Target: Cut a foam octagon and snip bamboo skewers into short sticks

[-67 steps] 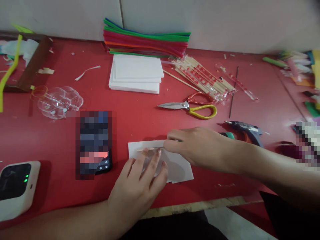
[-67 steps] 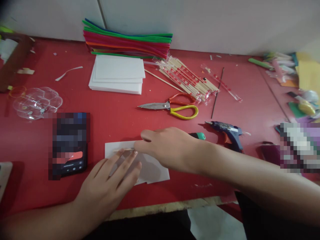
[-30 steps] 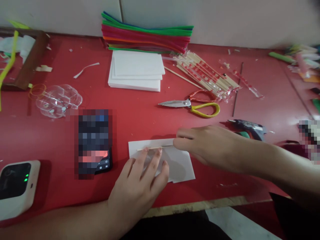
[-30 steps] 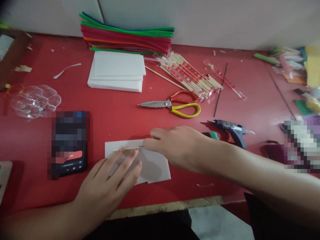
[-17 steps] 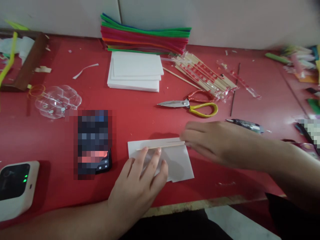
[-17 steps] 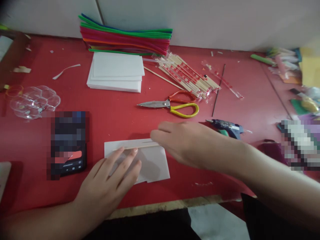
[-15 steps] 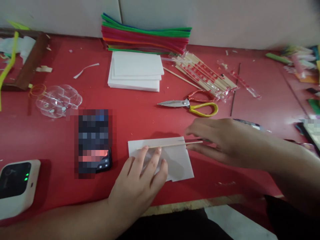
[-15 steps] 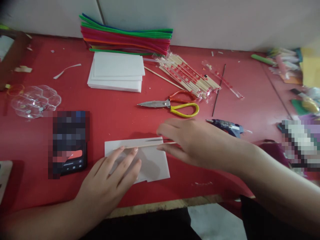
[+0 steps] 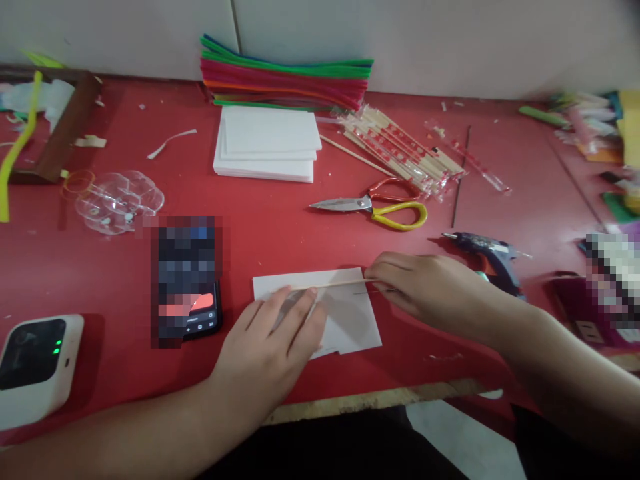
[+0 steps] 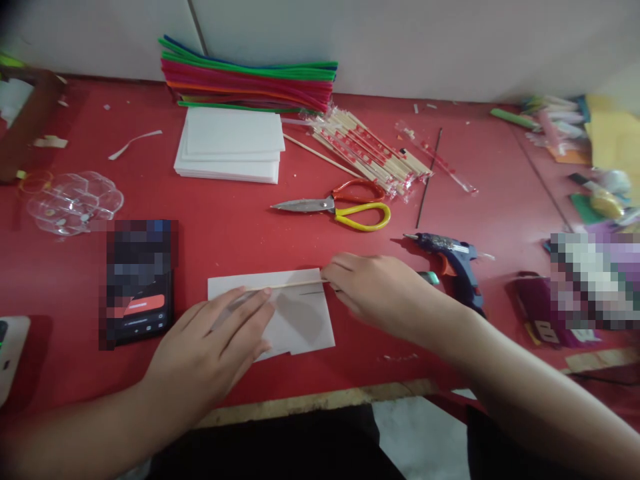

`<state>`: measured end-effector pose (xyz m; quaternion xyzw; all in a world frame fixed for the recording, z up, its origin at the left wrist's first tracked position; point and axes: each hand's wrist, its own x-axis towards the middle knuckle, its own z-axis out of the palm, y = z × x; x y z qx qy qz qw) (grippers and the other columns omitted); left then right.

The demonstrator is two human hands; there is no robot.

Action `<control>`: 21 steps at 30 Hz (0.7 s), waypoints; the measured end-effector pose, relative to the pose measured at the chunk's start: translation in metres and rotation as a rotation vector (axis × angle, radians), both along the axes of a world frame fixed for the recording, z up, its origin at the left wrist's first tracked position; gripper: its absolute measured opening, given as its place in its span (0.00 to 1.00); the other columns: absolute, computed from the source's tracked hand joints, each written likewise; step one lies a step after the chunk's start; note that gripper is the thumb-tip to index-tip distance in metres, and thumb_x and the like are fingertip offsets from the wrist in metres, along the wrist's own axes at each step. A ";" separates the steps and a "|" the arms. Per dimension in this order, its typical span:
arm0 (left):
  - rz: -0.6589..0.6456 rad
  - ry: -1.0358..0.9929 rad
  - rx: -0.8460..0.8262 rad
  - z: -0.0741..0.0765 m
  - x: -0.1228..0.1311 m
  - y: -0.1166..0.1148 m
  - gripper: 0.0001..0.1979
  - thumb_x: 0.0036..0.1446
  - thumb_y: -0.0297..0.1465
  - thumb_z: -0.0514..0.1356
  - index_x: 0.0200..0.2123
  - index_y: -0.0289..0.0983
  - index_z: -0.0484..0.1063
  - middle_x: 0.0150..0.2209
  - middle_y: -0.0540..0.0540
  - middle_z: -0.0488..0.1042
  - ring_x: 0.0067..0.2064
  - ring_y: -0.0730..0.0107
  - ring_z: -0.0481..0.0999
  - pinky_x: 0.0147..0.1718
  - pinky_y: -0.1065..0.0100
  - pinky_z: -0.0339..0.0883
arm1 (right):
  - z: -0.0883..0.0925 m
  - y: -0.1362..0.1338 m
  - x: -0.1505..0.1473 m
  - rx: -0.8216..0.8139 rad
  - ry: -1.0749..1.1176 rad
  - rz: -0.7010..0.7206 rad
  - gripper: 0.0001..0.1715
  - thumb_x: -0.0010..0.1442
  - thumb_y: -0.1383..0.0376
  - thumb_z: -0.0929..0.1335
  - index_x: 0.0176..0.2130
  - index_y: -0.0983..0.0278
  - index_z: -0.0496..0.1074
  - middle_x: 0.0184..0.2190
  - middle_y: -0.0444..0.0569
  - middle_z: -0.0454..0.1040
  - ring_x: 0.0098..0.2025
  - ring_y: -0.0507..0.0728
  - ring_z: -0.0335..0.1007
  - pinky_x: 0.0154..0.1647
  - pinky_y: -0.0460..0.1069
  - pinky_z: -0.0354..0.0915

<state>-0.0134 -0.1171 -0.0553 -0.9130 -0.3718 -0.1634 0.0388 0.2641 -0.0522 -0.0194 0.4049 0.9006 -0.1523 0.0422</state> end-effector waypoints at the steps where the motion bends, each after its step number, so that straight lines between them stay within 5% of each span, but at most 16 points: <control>1: -0.001 -0.013 -0.033 0.001 -0.002 0.002 0.17 0.66 0.33 0.60 0.55 0.33 0.71 0.55 0.42 0.77 0.51 0.51 0.79 0.39 0.55 0.75 | 0.000 0.000 -0.001 -0.008 -0.019 0.002 0.11 0.64 0.70 0.63 0.42 0.63 0.74 0.36 0.49 0.76 0.32 0.54 0.71 0.30 0.47 0.57; 8: 0.051 -0.068 -0.191 0.016 -0.010 0.015 0.33 0.64 0.45 0.59 0.61 0.24 0.61 0.62 0.26 0.68 0.60 0.42 0.70 0.52 0.46 0.71 | 0.000 0.001 0.003 -0.034 -0.025 -0.064 0.11 0.66 0.67 0.62 0.41 0.62 0.73 0.37 0.50 0.76 0.34 0.55 0.73 0.33 0.48 0.60; 14: -0.026 0.040 -0.342 0.027 -0.022 0.017 0.25 0.53 0.43 0.68 0.45 0.31 0.69 0.65 0.22 0.62 0.66 0.34 0.61 0.58 0.42 0.66 | -0.008 -0.002 0.032 0.046 -0.002 -0.224 0.11 0.65 0.63 0.61 0.39 0.62 0.71 0.35 0.49 0.76 0.36 0.58 0.74 0.35 0.51 0.63; 21: 0.054 0.111 -0.307 0.020 -0.019 0.015 0.24 0.47 0.41 0.72 0.41 0.32 0.71 0.60 0.20 0.66 0.57 0.30 0.70 0.50 0.40 0.71 | -0.002 -0.004 0.027 -0.013 -0.036 -0.289 0.10 0.65 0.65 0.61 0.39 0.64 0.71 0.37 0.53 0.77 0.37 0.58 0.74 0.37 0.52 0.64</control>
